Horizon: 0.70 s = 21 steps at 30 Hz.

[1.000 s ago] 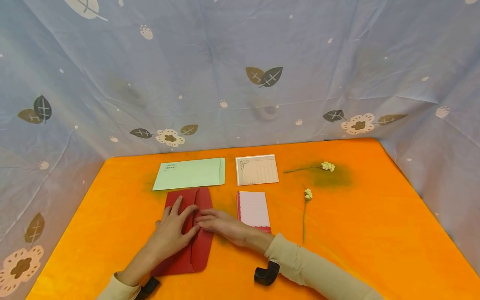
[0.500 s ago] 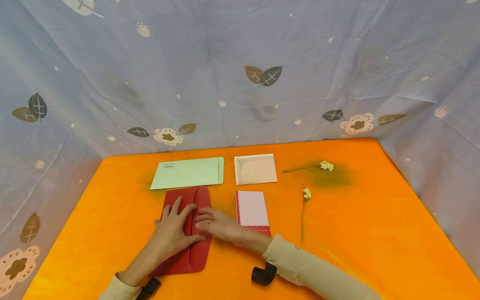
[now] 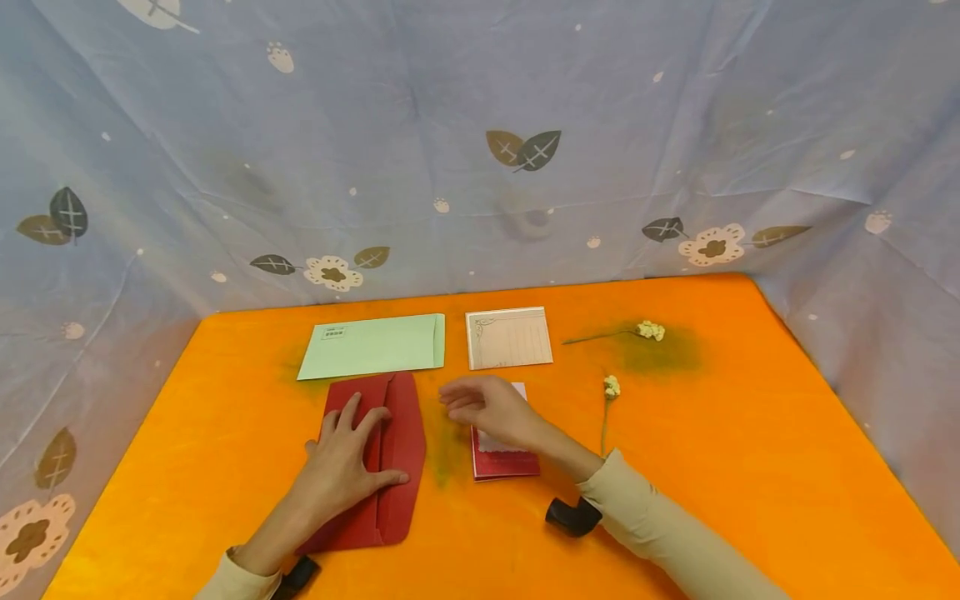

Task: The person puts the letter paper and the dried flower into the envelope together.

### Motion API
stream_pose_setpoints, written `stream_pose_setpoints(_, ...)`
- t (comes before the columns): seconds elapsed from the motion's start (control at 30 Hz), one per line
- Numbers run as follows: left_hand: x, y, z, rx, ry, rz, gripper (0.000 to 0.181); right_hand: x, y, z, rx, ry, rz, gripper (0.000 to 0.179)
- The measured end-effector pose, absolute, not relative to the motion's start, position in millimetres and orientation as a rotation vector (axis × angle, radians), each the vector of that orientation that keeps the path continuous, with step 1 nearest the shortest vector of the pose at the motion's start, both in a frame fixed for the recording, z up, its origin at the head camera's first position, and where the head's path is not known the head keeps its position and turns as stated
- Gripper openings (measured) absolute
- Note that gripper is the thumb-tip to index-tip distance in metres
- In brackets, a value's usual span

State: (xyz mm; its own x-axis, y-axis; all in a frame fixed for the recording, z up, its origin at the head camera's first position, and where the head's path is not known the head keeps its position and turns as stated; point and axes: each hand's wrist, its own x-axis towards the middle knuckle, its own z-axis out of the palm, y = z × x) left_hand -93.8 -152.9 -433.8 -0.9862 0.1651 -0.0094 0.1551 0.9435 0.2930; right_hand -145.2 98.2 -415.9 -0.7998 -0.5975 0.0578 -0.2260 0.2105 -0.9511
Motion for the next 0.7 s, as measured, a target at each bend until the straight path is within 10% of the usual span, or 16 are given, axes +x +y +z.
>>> stream_pose_setpoints(0.7, -92.7, -153.0, -435.1, 0.249, 3.053, 0.440, 0.086, -154.8, 167.7, -430.4, -0.589, 2.570, -1.390, 0.042)
